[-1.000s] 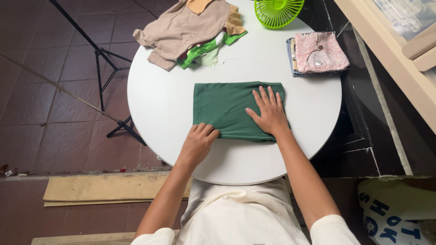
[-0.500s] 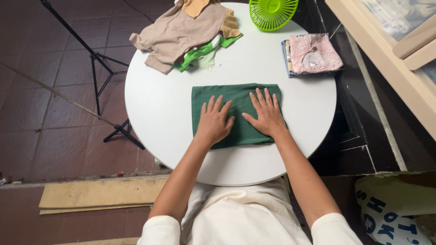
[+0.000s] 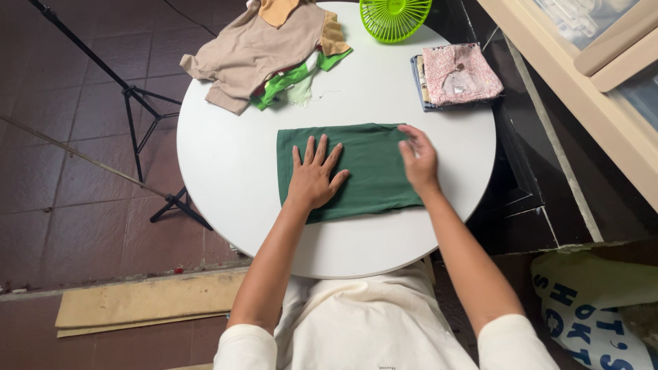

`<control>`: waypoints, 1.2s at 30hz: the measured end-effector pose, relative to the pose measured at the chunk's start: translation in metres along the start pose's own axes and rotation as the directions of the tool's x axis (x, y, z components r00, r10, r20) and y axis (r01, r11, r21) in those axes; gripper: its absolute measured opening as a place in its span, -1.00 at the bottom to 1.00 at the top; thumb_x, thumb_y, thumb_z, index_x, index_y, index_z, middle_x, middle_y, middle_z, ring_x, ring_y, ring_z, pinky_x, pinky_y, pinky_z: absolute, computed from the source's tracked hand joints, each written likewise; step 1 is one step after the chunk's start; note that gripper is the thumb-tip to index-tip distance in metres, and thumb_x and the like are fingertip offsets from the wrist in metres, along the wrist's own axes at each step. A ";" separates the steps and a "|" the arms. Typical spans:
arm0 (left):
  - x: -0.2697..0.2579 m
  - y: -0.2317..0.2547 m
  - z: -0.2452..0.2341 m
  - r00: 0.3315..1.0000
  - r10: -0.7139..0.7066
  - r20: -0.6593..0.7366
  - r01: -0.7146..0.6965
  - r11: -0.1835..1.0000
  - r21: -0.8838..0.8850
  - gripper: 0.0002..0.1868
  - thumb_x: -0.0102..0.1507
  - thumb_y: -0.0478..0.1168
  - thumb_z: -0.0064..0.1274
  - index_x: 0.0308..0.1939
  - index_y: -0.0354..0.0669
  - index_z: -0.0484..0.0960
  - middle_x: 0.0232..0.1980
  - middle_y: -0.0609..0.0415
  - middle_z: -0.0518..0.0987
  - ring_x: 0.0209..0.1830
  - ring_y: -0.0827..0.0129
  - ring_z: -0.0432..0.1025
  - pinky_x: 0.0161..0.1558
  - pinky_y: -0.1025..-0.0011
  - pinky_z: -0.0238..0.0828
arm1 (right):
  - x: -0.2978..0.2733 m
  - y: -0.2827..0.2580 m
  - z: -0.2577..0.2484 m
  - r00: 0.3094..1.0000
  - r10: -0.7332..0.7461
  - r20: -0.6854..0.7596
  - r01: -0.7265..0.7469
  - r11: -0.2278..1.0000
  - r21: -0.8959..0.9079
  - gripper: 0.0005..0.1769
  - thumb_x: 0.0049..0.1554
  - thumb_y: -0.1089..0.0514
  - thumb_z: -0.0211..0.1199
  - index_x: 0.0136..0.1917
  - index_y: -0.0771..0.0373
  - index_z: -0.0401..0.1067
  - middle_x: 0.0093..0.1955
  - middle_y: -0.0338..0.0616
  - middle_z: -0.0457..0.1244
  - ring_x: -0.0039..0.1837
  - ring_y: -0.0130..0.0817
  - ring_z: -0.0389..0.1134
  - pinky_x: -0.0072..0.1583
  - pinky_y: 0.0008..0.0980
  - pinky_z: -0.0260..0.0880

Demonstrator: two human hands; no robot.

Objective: The person folds a patterned pink shirt and then a green shirt by hand on a white table.

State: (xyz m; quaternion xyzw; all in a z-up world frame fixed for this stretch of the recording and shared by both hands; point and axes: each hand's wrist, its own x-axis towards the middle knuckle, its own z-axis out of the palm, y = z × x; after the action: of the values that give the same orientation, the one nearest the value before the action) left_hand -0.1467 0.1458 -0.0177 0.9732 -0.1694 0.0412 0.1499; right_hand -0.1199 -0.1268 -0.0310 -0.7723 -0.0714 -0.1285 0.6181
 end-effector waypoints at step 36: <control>-0.064 -0.011 -0.118 0.962 -0.251 0.107 0.271 0.829 -0.489 -0.74 0.40 -0.09 0.05 -0.12 -0.25 0.63 -0.48 -0.19 0.42 -0.50 0.12 0.24 -0.35 0.23 0.30 | -0.049 -0.075 -0.054 0.989 0.138 0.056 -0.111 0.932 -0.346 -0.75 0.34 0.08 0.14 0.13 0.24 0.54 -0.02 -0.11 0.41 0.00 -0.28 0.39 0.09 -0.33 0.40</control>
State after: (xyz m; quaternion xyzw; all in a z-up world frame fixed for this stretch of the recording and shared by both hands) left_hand -0.2059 0.2123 0.0831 0.9157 -0.0427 -0.0434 0.3972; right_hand -0.1934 -0.1598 0.0364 -0.8752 -0.0233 -0.0688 0.4783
